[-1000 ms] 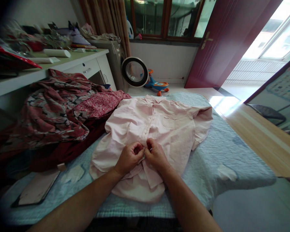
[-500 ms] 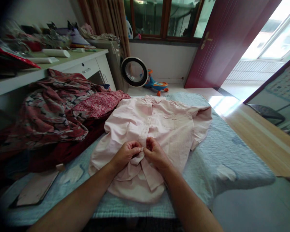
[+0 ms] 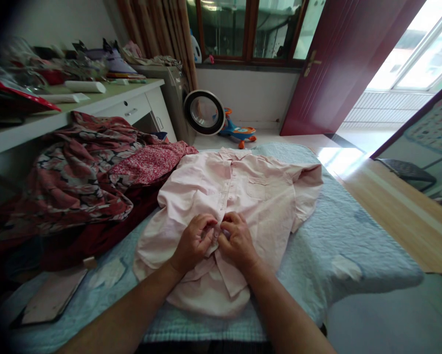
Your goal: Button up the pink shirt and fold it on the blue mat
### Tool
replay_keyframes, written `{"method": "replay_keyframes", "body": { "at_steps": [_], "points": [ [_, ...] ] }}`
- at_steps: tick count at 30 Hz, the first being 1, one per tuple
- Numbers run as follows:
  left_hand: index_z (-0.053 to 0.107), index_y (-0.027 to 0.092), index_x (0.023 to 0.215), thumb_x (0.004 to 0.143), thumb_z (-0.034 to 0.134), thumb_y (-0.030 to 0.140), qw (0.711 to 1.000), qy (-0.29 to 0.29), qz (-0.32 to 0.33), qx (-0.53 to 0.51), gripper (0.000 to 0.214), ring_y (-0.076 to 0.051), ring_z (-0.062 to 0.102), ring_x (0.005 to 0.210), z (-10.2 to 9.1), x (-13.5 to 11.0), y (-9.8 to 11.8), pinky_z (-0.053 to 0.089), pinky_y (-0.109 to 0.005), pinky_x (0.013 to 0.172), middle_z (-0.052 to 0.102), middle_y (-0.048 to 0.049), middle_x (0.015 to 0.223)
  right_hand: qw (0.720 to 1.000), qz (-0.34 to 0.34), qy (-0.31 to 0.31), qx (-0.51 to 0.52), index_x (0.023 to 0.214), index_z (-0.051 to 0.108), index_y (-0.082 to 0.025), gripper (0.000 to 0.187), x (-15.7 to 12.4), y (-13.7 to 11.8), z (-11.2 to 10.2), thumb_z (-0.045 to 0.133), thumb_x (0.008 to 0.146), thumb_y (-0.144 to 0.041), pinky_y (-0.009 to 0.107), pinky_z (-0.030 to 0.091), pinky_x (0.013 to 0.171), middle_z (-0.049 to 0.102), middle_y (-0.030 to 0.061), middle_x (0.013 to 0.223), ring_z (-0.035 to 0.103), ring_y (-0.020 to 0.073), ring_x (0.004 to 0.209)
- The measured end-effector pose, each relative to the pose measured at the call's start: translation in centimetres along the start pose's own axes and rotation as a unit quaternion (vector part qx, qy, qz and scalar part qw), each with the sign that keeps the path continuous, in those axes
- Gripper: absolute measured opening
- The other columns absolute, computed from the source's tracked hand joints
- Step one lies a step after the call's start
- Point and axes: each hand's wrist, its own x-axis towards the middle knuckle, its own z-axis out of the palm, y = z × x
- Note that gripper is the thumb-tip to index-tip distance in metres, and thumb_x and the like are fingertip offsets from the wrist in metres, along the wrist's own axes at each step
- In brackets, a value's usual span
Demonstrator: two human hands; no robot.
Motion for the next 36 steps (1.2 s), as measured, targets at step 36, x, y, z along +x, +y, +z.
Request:
{"method": "replay_keyframes", "body": {
  "at_steps": [36],
  "points": [
    [0.060,0.019,0.082,0.072,0.054,0.010,0.990,0.006,-0.134,0.048,0.015,-0.015,0.056,0.073,1.8,4.7,-3.3,0.044,-0.025,0.069,0.062,-0.0004,0.078,0.997,0.021,-0.066,-0.036,0.075,0.061,-0.018,0.012,5.7,4.3,-0.7,0.056,0.069,-0.008,0.024,0.039,0.069,0.053,-0.0001,0.080,0.049,0.0134,0.074]
  ]
}}
